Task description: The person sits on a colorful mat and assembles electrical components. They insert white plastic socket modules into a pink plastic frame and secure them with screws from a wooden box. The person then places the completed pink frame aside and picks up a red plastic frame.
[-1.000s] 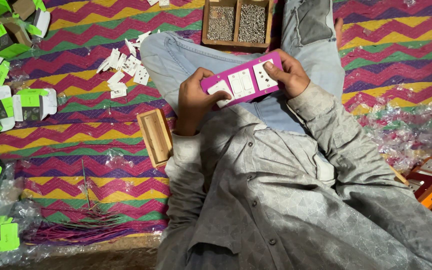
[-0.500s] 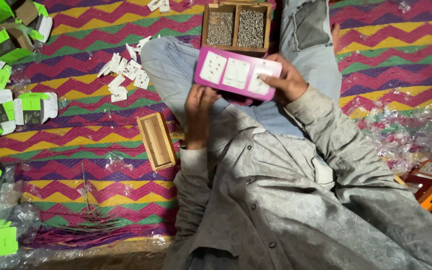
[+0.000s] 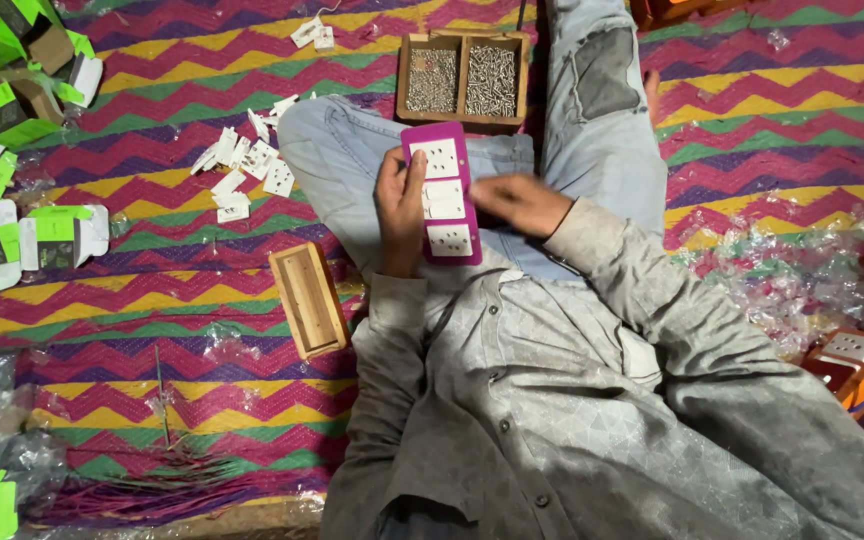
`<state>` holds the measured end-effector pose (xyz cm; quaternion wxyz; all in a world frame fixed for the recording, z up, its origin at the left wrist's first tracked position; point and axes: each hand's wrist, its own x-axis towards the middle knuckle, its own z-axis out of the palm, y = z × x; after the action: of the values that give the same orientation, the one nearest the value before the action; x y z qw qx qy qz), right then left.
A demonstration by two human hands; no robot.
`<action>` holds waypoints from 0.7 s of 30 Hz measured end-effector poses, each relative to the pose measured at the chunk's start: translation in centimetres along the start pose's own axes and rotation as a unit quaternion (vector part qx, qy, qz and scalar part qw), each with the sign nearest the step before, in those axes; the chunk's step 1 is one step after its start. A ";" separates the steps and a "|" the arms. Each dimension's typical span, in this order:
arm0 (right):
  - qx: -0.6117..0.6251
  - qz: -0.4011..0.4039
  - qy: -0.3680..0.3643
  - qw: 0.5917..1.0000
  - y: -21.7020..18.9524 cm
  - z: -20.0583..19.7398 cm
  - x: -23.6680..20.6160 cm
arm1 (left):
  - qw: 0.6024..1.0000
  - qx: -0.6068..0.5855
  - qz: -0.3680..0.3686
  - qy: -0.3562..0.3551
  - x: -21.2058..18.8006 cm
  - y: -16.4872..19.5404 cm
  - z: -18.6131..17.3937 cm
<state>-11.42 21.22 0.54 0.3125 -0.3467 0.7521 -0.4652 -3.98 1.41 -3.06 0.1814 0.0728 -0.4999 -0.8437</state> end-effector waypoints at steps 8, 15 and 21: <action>-0.455 -0.138 0.273 0.836 2.9 -7.5 7.6 | 0.998 0.044 0.040 0.015 -0.1 -1.6 -0.6; -0.626 -0.047 0.228 0.744 4.1 -7.2 11.9 | 0.999 0.011 0.033 0.019 0.8 -4.2 -2.9; -0.625 -0.010 0.215 0.750 3.1 -7.2 11.9 | 0.998 0.044 0.015 0.043 0.7 -3.2 -2.3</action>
<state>-24.54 16.04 -1.33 -0.1485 -0.3632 0.9188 0.0436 -4.71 0.69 -6.94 0.2117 0.1093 -0.5293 -0.8143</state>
